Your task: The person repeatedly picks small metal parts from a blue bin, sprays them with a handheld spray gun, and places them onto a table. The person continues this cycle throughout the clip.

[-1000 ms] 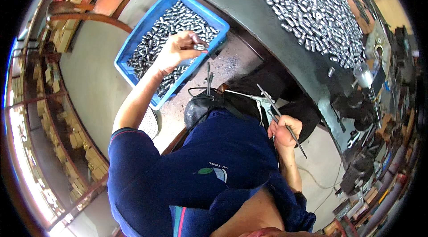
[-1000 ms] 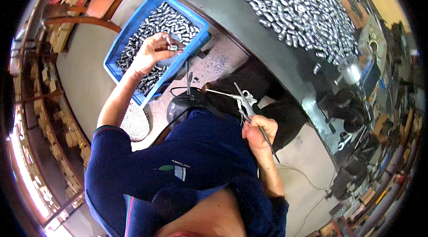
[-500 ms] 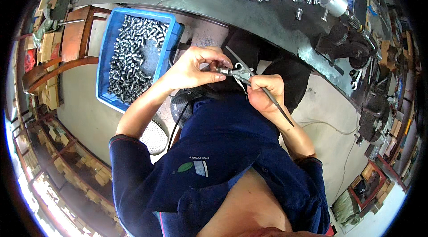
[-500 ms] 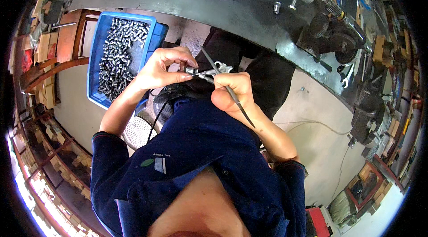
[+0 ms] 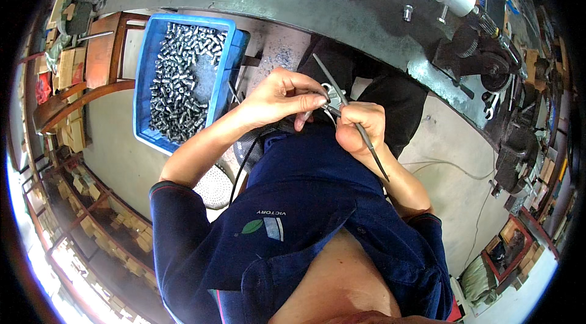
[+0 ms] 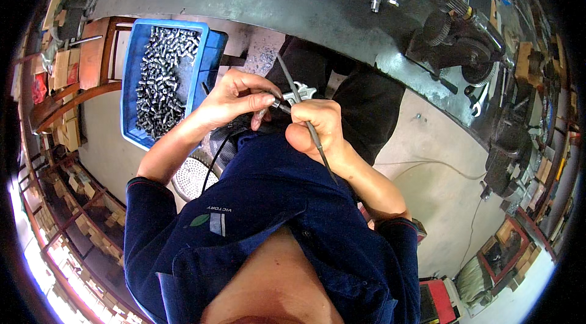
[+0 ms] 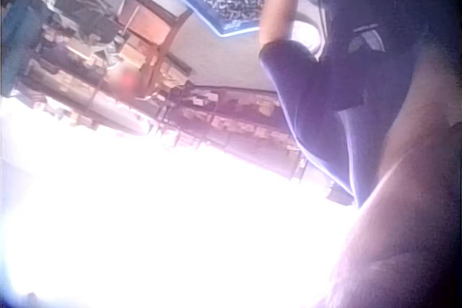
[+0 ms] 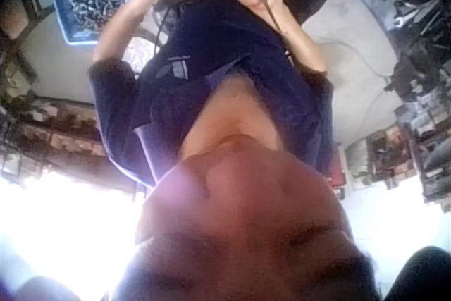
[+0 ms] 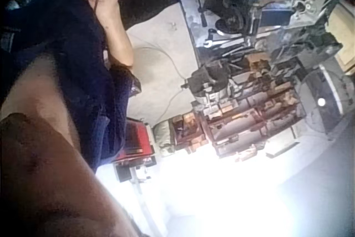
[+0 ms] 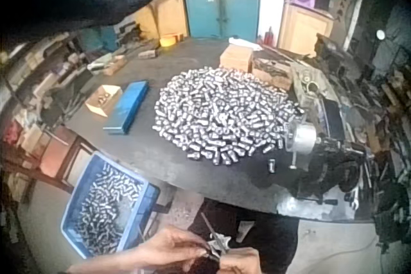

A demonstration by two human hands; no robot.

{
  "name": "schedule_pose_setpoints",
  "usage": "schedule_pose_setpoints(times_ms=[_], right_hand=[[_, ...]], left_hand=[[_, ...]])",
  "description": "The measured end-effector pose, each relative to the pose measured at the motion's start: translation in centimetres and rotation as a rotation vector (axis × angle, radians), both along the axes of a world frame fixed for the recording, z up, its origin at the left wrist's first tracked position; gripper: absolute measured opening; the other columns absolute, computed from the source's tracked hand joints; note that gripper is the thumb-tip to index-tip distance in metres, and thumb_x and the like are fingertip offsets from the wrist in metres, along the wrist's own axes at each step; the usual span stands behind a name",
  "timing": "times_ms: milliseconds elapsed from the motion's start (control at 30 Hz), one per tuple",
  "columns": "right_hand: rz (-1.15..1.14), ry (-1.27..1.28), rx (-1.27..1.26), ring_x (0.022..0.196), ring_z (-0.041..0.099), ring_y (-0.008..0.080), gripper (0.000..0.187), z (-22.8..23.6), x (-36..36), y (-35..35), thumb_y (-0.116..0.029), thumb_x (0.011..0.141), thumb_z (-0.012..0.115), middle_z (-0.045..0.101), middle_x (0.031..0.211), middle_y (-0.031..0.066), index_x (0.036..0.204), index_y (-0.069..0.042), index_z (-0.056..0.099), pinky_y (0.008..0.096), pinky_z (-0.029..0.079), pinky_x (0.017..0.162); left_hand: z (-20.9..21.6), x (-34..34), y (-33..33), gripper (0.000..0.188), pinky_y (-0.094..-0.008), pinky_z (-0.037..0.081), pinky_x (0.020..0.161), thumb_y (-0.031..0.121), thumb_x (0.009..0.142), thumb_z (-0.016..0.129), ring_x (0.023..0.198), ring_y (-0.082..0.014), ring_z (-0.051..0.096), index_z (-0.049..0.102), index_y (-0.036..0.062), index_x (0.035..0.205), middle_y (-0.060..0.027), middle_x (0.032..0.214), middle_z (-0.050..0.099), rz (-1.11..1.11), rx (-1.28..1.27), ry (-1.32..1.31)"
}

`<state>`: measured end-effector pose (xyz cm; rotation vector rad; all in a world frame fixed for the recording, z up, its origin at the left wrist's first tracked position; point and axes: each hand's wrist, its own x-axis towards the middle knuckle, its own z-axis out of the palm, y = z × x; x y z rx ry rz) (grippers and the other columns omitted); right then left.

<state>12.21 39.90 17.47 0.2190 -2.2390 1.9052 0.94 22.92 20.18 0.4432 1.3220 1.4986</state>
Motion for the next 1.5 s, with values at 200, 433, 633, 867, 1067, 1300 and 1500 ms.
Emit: schedule_pose_setpoints(times_ms=[200, 433, 633, 867, 1067, 1300, 1500], right_hand=[[0.002, -0.246, -0.279, 0.041, 0.043, 0.0123, 0.035, -0.9, 0.8, 0.0, -0.01, 0.074, 0.058, 0.042, 0.048, 0.0044, 0.05, -0.004, 0.032, 0.0249, 0.031, 0.041], [-0.074, -0.03, -0.216, 0.036, 0.034, 0.0188, 0.03, 3.2, 2.0, -0.2, 0.01, 0.059, 0.051, 0.03, 0.045, 0.0057, 0.052, -0.004, 0.025, 0.0281, 0.025, 0.038], [0.157, 0.038, -0.232, 0.038, 0.046, 0.0137, 0.044, 4.1, 1.2, -0.4, -0.019, 0.077, 0.06, 0.042, 0.044, 0.0057, 0.049, -0.007, 0.028, 0.0231, 0.032, 0.036], [0.172, -0.153, -0.118, 0.038, 0.045, 0.0124, 0.025, 2.6, -0.3, -0.9, -0.002, 0.065, 0.05, 0.043, 0.044, 0.0058, 0.05, -0.003, 0.03, 0.0244, 0.031, 0.037], [0.056, -0.088, 0.047, 0.042, 0.035, 0.0166, 0.029, 1.3, -2.1, -1.4, -0.015, 0.067, 0.056, 0.033, 0.049, 0.0072, 0.053, -0.002, 0.035, 0.0306, 0.026, 0.043], [-0.061, -0.08, -0.074, 0.039, 0.047, 0.0138, 0.04, 2.6, 1.7, 1.0, -0.01, 0.077, 0.055, 0.041, 0.043, 0.005, 0.047, -0.005, 0.028, 0.0244, 0.035, 0.04], [-0.005, -0.169, -0.226, 0.044, 0.048, 0.0125, 0.053, 1.0, 2.7, 0.3, -0.033, 0.081, 0.065, 0.045, 0.05, 0.005, 0.05, -0.005, 0.031, 0.0238, 0.035, 0.04]], left_hand=[[-0.6, -0.3, -0.2, 0.02, -0.0234, 0.051, 0.058, 0.006, 0.085, 0.06, 0.065, -0.012, 0.06, 0.058, -0.0052, 0.101, -0.008, 0.078, 0.062, -0.016, 0.077, 0.036], [-2.2, -2.5, -0.8, 0.021, -0.0257, 0.039, 0.049, 0.006, 0.064, 0.067, 0.052, -0.011, 0.051, 0.065, 0.0015, 0.084, -0.0068, 0.064, 0.057, 0.275, -0.315, 1.123], [-3.8, -2.3, -0.8, 0.022, -0.0292, 0.042, 0.048, 0.005, 0.058, 0.066, 0.051, -0.0197, 0.055, 0.064, 0.0038, 0.08, -0.0085, 0.065, 0.058, 0.34, -0.243, 1.31], [-3.4, -1.4, -0.8, 0.029, -0.0343, 0.045, 0.05, 0.007, 0.053, 0.071, 0.055, -0.0273, 0.058, 0.061, 0.0029, 0.08, -0.0092, 0.062, 0.055, 0.215, -0.171, 1.418], [-3.8, -2.1, 0.2, 0.029, -0.0349, 0.046, 0.051, 0.008, 0.055, 0.07, 0.057, -0.027, 0.059, 0.062, 0.0048, 0.082, -0.0088, 0.065, 0.058, 0.157, -0.158, 1.44], [-2.1, -9.8, 3.3, 0.021, -0.0376, 0.05, 0.058, 0.018, 0.065, 0.063, 0.061, -0.031, 0.062, 0.066, 0.0057, 0.082, -0.0155, 0.066, 0.061, 0.247, -0.333, 1.535], [2.6, -17.8, 9.2, 0.042, -0.0235, 0.048, 0.056, 0.007, 0.075, 0.061, 0.055, -0.0109, 0.06, 0.051, -0.0078, 0.112, -0.012, 0.077, 0.066, 0.558, 0.149, 0.783]])
